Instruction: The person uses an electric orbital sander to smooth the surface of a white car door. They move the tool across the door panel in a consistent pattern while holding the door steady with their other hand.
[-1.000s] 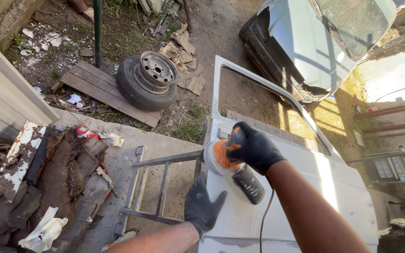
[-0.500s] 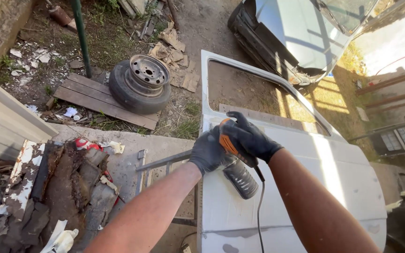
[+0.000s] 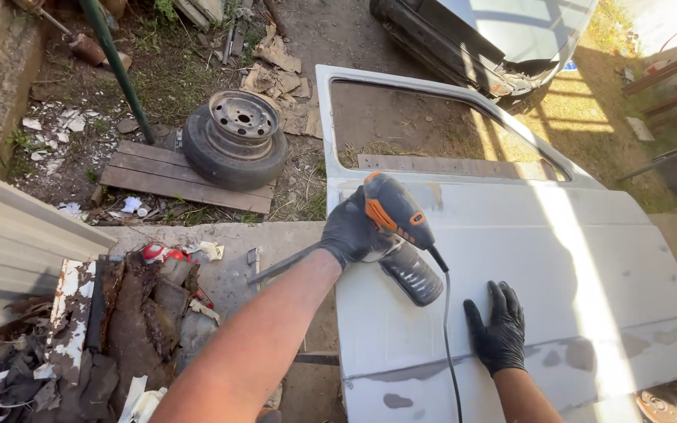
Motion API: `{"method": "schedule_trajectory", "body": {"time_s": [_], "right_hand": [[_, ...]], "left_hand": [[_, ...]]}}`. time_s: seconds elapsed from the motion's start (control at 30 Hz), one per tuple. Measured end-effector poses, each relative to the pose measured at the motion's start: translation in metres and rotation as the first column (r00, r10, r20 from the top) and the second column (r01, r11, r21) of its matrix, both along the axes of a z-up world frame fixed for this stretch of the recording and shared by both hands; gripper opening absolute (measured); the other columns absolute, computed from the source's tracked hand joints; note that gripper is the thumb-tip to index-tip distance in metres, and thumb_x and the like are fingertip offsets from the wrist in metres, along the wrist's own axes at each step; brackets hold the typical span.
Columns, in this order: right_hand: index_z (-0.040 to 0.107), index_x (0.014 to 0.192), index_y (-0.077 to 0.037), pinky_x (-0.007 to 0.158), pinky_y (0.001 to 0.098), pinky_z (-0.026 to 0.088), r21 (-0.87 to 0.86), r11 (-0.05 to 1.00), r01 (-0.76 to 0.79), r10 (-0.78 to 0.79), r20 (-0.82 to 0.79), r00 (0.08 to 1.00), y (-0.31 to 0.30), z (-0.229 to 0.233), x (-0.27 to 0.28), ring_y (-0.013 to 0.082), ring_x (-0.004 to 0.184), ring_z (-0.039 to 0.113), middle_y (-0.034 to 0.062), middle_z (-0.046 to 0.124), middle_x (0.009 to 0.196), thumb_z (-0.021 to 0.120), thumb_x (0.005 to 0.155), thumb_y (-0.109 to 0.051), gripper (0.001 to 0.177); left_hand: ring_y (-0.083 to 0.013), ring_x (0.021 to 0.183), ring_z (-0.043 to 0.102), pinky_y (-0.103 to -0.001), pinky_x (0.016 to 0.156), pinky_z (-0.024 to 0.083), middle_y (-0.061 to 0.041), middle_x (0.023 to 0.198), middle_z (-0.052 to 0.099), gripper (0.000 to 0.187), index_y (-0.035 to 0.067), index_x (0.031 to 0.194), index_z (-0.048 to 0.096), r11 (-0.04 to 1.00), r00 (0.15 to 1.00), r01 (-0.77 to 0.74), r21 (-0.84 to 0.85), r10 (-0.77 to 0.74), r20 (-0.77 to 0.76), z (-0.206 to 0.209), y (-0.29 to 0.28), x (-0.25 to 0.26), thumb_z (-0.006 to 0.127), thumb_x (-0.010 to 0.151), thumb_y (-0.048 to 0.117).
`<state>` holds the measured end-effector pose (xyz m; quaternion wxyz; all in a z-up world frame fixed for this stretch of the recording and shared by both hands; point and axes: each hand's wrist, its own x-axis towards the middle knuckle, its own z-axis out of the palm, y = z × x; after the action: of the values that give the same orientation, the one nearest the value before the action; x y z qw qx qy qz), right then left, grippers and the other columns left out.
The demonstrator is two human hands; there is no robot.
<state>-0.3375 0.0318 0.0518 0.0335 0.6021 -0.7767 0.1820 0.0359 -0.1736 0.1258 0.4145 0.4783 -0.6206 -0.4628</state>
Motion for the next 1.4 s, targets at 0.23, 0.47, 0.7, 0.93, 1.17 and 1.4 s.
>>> {"method": "schedule_trajectory", "body": {"time_s": [0.23, 0.47, 0.7, 0.93, 1.17, 1.4], "right_hand": [[0.033, 0.172, -0.021, 0.134, 0.0599, 0.009, 0.136, 0.986, 0.091, -0.088, -0.032, 0.996, -0.005, 0.000, 0.009, 0.0366, 0.169, 0.018, 0.0135, 0.028, 0.181, 0.047, 0.099, -0.066, 0.087], [0.031, 0.173, -0.021, 0.135, 0.0586, 0.008, 0.125, 0.988, 0.094, -0.089, -0.047, 0.995, -0.004, -0.001, 0.011, 0.0365, 0.168, 0.019, 0.0129, 0.027, 0.182, 0.046, 0.100, -0.066, 0.087], [0.024, 0.175, -0.022, 0.134, 0.0585, 0.005, 0.195, 0.975, 0.106, -0.100, -0.040, 0.994, -0.007, 0.004, 0.012, 0.0360, 0.169, 0.014, 0.0125, 0.019, 0.184, 0.043, 0.101, -0.067, 0.089], [0.023, 0.175, -0.022, 0.134, 0.0578, 0.005, 0.233, 0.965, 0.121, -0.113, -0.048, 0.992, -0.011, 0.013, 0.014, 0.0355, 0.169, 0.013, 0.0123, 0.018, 0.184, 0.040, 0.100, -0.070, 0.091], [0.024, 0.175, -0.018, 0.132, 0.0629, 0.009, 0.218, 0.973, 0.076, -0.062, -0.067, 0.996, -0.005, 0.011, 0.012, 0.0402, 0.168, 0.015, 0.0153, 0.019, 0.184, 0.040, 0.101, -0.068, 0.091], [0.024, 0.175, -0.022, 0.134, 0.0590, 0.007, 0.204, 0.973, 0.107, -0.096, -0.065, 0.993, -0.009, 0.009, 0.013, 0.0373, 0.169, 0.015, 0.0130, 0.019, 0.184, 0.041, 0.101, -0.069, 0.090]], "left_hand": [[-0.0215, 0.125, 0.077, -0.036, 0.112, 0.058, -0.006, 0.131, 0.081, 0.099, 0.009, 0.142, 0.065, 0.997, 0.978, 0.018, -0.080, -0.034, -0.207, -0.074, 0.041, 0.051, 0.100, 0.051, 0.023], [-0.0175, 0.116, 0.076, -0.031, 0.103, 0.058, 0.002, 0.127, 0.081, 0.092, 0.019, 0.155, 0.049, 0.988, 0.969, 0.153, -0.036, -0.142, 0.200, -0.008, 0.001, -0.014, 0.075, 0.069, 0.042], [-0.0176, 0.108, 0.080, -0.033, 0.098, 0.063, 0.000, 0.121, 0.084, 0.087, 0.019, 0.142, 0.064, 0.984, 0.983, 0.054, -0.171, -0.022, 0.184, -0.032, 0.039, 0.036, 0.093, 0.062, 0.036], [-0.0240, 0.100, 0.080, -0.038, 0.092, 0.062, -0.005, 0.117, 0.083, 0.113, 0.024, 0.160, 0.046, 0.993, 0.952, 0.059, -0.105, -0.025, 0.305, -0.007, 0.014, 0.004, 0.091, 0.061, 0.052], [-0.0118, 0.115, 0.078, -0.029, 0.101, 0.058, 0.007, 0.126, 0.082, 0.086, 0.023, 0.144, 0.063, 0.996, 0.971, 0.043, -0.074, -0.025, 0.236, -0.037, 0.019, 0.009, 0.081, 0.061, 0.040], [-0.0212, 0.108, 0.080, -0.039, 0.101, 0.065, -0.009, 0.122, 0.084, 0.091, 0.011, 0.138, 0.068, 0.994, 0.960, 0.097, -0.044, -0.105, -0.261, -0.044, 0.063, 0.031, 0.103, 0.054, 0.014]]}}
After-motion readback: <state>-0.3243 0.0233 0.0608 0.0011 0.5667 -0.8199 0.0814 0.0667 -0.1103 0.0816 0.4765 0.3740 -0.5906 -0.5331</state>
